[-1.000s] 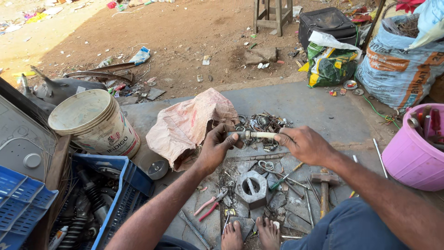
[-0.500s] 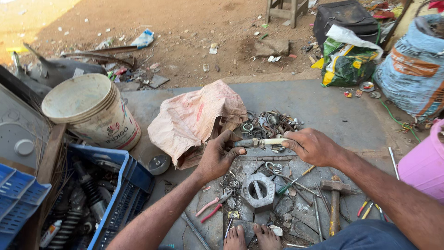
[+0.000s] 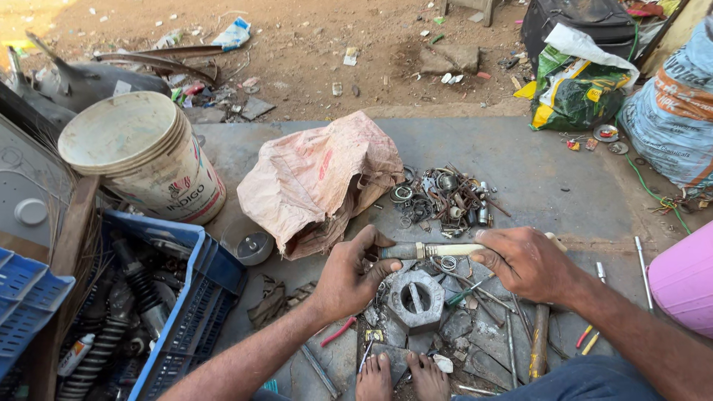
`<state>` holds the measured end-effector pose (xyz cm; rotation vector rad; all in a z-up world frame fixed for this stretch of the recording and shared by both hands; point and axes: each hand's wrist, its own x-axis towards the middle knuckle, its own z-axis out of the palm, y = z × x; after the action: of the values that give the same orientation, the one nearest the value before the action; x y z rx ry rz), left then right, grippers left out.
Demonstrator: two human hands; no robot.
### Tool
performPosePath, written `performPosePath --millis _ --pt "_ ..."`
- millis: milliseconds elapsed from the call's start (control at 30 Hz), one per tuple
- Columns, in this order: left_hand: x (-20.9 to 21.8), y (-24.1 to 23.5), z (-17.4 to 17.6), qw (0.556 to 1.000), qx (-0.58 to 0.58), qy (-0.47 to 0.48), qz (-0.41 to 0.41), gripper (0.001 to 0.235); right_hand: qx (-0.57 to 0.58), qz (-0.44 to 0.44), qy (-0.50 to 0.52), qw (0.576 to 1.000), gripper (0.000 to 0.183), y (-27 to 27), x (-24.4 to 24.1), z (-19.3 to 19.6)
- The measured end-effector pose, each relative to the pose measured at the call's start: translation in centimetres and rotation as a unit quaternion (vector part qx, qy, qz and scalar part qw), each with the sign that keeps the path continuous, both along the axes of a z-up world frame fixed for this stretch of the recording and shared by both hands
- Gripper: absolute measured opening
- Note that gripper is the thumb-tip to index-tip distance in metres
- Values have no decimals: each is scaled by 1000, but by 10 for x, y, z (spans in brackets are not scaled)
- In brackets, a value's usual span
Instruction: The person is repairing metal parts using various tools. They use pliers to hold a metal piece, a hammer to strike it, and an angle grinder to cut or smooth it. The person also handles a white tube-like object and other small metal components.
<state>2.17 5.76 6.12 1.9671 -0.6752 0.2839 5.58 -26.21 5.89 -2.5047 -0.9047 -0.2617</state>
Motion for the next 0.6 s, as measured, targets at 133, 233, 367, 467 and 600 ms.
performPosePath --millis 133,233,367,467,600 --pt "-4 4 -3 997 7 83 1 36 -9 20 -5 1000 32 3 0 -3" --pt "-3 8 -5 997 51 62 -11 37 -20 13 0 1000 30 8 2 -4" --pt "-1 10 -15 995 99 25 -15 38 -22 31 6 999 30 9 1 -8" --pt "1 13 -22 989 147 8 -8 38 -32 30 44 998 29 10 1 -10" --pt "4 12 -29 980 197 8 -5 37 -41 27 65 997 30 7 -1 -15"
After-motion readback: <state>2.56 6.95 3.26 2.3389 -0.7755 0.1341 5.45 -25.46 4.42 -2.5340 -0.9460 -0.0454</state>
